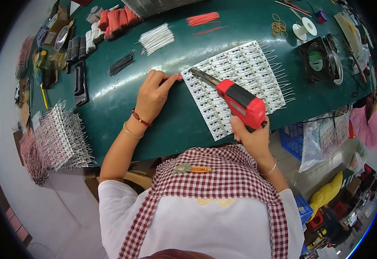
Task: The person places an LED circuit board on the workbench and solders wires onto the connections on the board using a soldering iron.
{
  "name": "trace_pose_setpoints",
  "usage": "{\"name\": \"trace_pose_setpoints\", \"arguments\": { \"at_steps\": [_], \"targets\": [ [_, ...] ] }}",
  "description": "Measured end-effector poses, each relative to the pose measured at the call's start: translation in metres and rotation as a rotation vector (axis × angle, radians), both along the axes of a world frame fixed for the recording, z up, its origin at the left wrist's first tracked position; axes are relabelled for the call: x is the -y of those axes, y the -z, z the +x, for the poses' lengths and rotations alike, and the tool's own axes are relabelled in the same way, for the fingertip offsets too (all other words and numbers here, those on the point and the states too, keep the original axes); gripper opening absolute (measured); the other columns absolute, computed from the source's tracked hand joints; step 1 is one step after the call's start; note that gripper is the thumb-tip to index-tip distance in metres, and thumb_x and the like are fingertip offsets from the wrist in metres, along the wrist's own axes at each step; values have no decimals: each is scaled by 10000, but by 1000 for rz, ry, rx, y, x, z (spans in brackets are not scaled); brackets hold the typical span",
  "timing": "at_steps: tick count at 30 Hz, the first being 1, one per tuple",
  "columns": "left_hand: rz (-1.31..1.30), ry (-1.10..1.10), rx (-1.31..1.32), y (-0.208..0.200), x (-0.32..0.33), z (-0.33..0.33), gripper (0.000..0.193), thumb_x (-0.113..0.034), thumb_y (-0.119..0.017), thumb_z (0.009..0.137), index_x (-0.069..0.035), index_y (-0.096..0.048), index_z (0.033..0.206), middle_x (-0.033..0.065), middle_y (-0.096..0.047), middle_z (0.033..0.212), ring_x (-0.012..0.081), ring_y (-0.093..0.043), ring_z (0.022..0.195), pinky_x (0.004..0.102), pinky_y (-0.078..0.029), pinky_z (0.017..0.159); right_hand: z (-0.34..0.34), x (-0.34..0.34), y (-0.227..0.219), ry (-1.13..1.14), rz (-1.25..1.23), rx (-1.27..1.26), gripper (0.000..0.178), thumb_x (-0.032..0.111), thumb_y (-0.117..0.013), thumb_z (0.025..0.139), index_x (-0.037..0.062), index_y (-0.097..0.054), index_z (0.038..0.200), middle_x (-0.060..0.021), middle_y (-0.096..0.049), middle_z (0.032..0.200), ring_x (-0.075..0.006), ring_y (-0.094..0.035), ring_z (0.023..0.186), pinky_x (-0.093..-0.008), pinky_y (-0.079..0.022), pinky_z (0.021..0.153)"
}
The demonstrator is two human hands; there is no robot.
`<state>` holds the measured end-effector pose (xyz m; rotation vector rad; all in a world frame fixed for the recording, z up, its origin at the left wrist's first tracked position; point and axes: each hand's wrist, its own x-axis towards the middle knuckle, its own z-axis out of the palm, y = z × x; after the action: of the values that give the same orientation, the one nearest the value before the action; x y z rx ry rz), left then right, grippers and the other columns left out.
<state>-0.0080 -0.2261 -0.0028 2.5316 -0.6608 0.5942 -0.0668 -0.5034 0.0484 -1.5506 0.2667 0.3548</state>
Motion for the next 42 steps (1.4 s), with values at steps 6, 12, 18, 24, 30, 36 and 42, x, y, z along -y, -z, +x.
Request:
{"name": "trace_pose_setpoints", "arguments": {
  "at_steps": [6, 12, 18, 24, 30, 36, 42],
  "targets": [
    [17, 7, -33, 2, -3, -1, 372, 66, -606, 676, -58, -650, 1024, 53, -512, 777, 206, -511, 716, 312, -467, 613, 3, -8, 9, -43, -106, -18, 257, 175, -734, 812, 8, -564, 908, -10, -587, 681, -59, -516, 502, -209, -419, 458],
    [10, 21, -43, 3, -2, 0, 352, 60, -604, 681, -55, -656, 1009, 55, -502, 771, 203, -506, 712, 311, -468, 612, 6, -13, 4, -62, -138, -52, 305, 185, -747, 801, -4, -553, 942, -19, -589, 694, -61, -525, 516, -211, -427, 463],
    [-1, 18, -50, 2, -2, 2, 342, 60, -603, 681, -46, -656, 1002, 59, -503, 778, 206, -506, 714, 313, -465, 610, 8, -16, 3, -63, -168, -38, 263, 168, -742, 799, -5, -584, 920, -19, -589, 673, -62, -528, 513, -214, -424, 458],
    [2, 30, -60, 1, -2, 2, 197, -8, -616, 747, -7, -646, 942, 72, -479, 787, 216, -499, 740, 316, -459, 625, 7, -18, -3, -22, -104, -64, 185, 115, -717, 807, -9, -602, 881, -22, -587, 636, -67, -533, 501, -215, -432, 458],
    [-3, 29, -58, 2, -3, 3, 180, -11, -620, 755, -8, -645, 934, 72, -485, 790, 218, -500, 738, 319, -459, 630, 11, -16, -6, -67, -6, -42, 129, 77, -702, 814, -7, -613, 855, -26, -593, 630, -82, -546, 505, -221, -443, 467],
    [3, 33, -60, 1, -2, 5, 184, -17, -617, 748, -17, -636, 931, 72, -475, 789, 217, -495, 740, 319, -453, 629, 9, -13, 8, -138, -217, 110, 142, 115, -730, 792, 4, -643, 814, -7, -591, 614, -72, -530, 518, -231, -423, 485],
    [10, 20, -61, 2, -2, 2, 156, -20, -614, 761, -20, -630, 916, 72, -463, 782, 217, -493, 739, 320, -452, 634, 2, -10, 12, -136, -299, 198, 194, 150, -757, 764, 5, -660, 847, -15, -604, 646, -72, -521, 558, -252, -422, 512]
  ]
}}
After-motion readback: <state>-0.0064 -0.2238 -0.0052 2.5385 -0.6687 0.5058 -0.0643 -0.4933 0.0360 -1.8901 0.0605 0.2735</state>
